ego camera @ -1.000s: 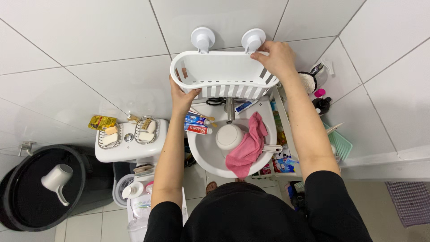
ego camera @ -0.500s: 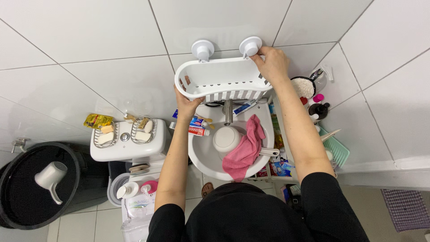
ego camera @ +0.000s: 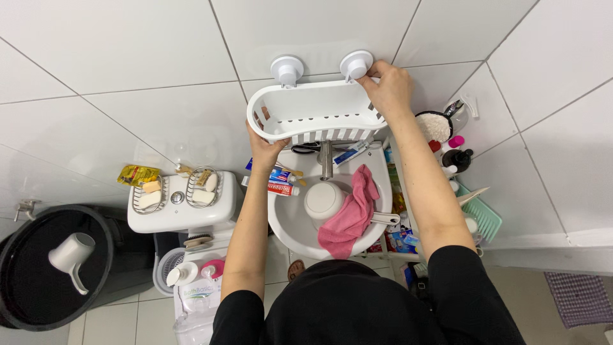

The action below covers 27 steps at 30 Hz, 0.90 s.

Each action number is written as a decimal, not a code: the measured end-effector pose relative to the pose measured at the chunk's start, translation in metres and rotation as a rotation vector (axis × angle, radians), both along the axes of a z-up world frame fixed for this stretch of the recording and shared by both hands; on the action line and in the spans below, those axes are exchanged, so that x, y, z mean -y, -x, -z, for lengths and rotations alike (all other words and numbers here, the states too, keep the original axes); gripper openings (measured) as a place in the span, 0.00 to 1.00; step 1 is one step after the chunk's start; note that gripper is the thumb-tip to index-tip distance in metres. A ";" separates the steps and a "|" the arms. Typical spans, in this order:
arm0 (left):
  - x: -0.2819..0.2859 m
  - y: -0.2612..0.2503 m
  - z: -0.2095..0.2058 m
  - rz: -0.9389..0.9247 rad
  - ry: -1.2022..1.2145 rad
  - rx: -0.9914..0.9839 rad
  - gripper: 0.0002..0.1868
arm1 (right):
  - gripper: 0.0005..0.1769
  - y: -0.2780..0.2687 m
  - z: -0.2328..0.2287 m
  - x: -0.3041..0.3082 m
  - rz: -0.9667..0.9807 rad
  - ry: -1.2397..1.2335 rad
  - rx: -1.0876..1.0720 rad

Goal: The person installs a white plastic bathroom basket onto a tiled wall using suction cups. They place toothpaste and a toothbrush into the basket, then wipe the wall with a pink cloth.

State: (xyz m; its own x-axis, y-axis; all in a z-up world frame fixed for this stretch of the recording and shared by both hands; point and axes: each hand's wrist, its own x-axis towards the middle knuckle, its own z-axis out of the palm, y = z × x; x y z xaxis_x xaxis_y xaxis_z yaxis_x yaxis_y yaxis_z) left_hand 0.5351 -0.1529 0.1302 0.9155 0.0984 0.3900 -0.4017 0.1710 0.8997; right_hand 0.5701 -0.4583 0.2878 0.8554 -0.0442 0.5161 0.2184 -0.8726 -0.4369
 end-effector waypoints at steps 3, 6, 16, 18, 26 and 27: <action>-0.001 -0.001 0.001 0.003 0.000 -0.013 0.61 | 0.18 0.000 -0.002 -0.001 0.000 -0.001 0.010; -0.002 -0.003 0.003 -0.003 -0.011 -0.004 0.60 | 0.18 -0.001 -0.003 -0.003 0.017 -0.010 -0.015; -0.003 -0.005 0.001 0.009 0.012 -0.016 0.59 | 0.21 -0.005 -0.003 -0.001 0.021 -0.083 -0.003; -0.003 -0.005 0.001 -0.001 -0.005 -0.015 0.58 | 0.21 -0.005 -0.003 -0.001 0.036 -0.050 0.010; -0.004 -0.003 -0.002 0.010 -0.008 -0.021 0.58 | 0.21 -0.002 -0.003 -0.002 0.114 -0.014 0.003; -0.004 -0.003 -0.001 0.004 -0.017 -0.018 0.58 | 0.21 -0.002 -0.003 -0.003 0.119 -0.008 0.014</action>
